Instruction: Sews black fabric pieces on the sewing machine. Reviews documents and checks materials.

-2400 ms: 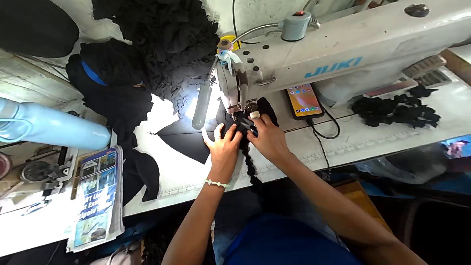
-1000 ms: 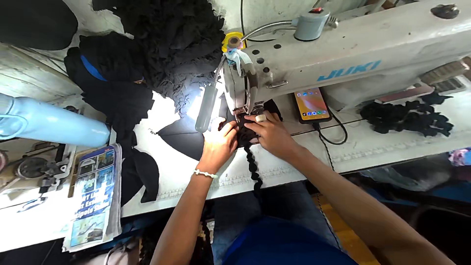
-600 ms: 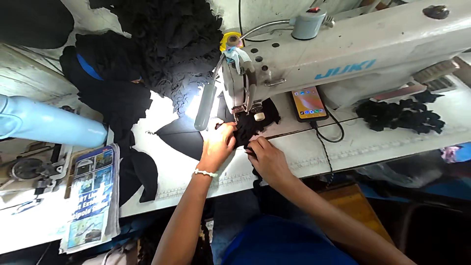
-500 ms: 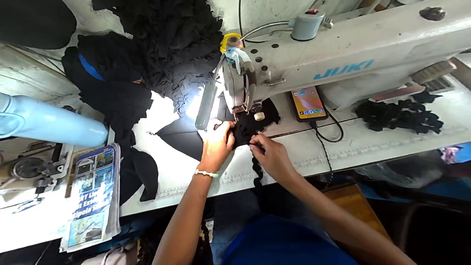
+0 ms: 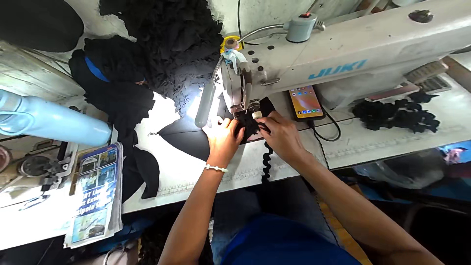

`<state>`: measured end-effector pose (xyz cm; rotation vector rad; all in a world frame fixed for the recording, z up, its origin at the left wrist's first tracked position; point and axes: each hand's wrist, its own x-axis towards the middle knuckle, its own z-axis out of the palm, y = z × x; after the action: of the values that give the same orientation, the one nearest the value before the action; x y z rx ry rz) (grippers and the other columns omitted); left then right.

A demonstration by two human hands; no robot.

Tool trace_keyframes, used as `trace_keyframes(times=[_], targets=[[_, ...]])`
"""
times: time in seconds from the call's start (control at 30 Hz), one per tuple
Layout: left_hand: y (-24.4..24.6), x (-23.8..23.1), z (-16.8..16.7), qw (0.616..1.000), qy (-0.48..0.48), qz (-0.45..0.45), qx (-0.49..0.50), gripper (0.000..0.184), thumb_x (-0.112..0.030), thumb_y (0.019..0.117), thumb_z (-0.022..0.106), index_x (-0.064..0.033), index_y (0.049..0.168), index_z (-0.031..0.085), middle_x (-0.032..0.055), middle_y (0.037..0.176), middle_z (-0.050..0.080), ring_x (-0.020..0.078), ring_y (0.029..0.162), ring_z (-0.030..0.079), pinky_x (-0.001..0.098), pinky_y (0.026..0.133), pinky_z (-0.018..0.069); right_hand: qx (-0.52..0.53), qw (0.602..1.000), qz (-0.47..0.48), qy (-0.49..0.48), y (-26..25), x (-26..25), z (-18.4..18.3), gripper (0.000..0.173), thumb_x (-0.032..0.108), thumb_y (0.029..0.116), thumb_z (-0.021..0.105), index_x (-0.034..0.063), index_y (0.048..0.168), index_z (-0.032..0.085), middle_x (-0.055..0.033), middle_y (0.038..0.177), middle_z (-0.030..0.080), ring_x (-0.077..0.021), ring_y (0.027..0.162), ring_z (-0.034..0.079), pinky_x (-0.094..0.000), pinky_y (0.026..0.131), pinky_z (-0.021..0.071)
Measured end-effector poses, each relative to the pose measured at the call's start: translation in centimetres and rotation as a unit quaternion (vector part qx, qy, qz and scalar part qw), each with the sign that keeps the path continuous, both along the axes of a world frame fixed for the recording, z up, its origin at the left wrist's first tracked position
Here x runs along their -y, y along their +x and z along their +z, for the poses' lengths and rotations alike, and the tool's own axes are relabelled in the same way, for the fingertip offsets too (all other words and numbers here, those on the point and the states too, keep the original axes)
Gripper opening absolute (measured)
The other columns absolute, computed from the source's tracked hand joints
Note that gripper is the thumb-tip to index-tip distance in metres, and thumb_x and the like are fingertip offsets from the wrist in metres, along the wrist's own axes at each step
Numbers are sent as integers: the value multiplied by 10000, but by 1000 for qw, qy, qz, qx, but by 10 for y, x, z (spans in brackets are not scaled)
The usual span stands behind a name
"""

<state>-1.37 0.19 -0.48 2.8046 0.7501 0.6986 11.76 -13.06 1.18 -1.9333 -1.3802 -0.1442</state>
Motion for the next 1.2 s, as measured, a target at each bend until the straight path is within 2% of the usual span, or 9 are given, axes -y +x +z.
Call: trace_keyframes(times=[0.1,0.23,0.37,0.47,0.57,0.77,0.97,1.1,1.2], targets=[[10,3,-2,999,34,20,-1,173,-229,916,721,-89,1012,759,115,856,682,402,968,636,700,935,367,25,1000,1,-18,-2,-3,4,151,-6,856,768,-56,994,736,-224,939,641,-359,751,683,-471,607,576],[4,-6,-5,999,25,-12,20,132,-167,968,661,-93,1012,762,118,886,684,404,1013,630,675,938,381,-51,998,-12,-42,-10,0,9,129,33,940,698,-76,1010,694,-231,951,664,-362,761,697,-495,647,582],[-10,-17,-11,997,21,-51,49,133,-90,965,647,-100,965,780,67,1008,743,311,1030,681,632,964,411,-214,973,-1,-90,-21,7,12,189,90,1057,537,16,1144,688,-107,779,683,-201,653,655,-375,646,553],[-10,-17,-11,997,17,-60,46,134,-81,954,647,-87,961,781,71,1015,750,303,1032,690,619,955,436,-239,966,17,-98,-22,7,11,235,71,1050,527,49,1168,729,-106,893,689,-184,713,621,-366,677,525],[-7,-13,-7,998,24,-56,22,149,-169,907,707,-66,993,770,104,991,735,319,970,704,611,896,490,-209,974,16,-86,-16,3,11,216,13,943,660,12,1140,750,-141,965,672,-219,759,627,-392,695,543],[7,-3,-6,999,45,-22,5,197,-172,867,714,-124,1049,773,125,905,686,423,1046,618,680,957,366,-35,998,18,-44,-7,-5,4,287,-89,832,734,-11,1107,758,-207,920,673,-363,749,690,-513,634,575],[-2,-13,-7,999,13,-37,30,101,-116,936,680,-74,974,764,107,893,701,364,1037,654,593,944,448,19,999,36,-16,1,-6,3,169,-7,849,769,9,1016,781,-184,879,648,-332,711,673,-466,585,561],[-13,-17,-9,997,-29,-68,32,122,-68,920,701,-73,995,796,76,1112,761,299,1136,682,560,1023,462,25,997,60,-34,-19,10,-8,112,31,856,753,6,965,769,-173,860,648,-328,729,680,-456,575,566],[-13,-11,-4,998,-42,-54,7,145,-70,909,682,-80,989,802,71,1141,754,286,1112,699,558,959,516,57,996,54,-36,-44,19,-24,109,45,872,710,-25,947,745,-172,804,678,-334,721,712,-429,574,585]])
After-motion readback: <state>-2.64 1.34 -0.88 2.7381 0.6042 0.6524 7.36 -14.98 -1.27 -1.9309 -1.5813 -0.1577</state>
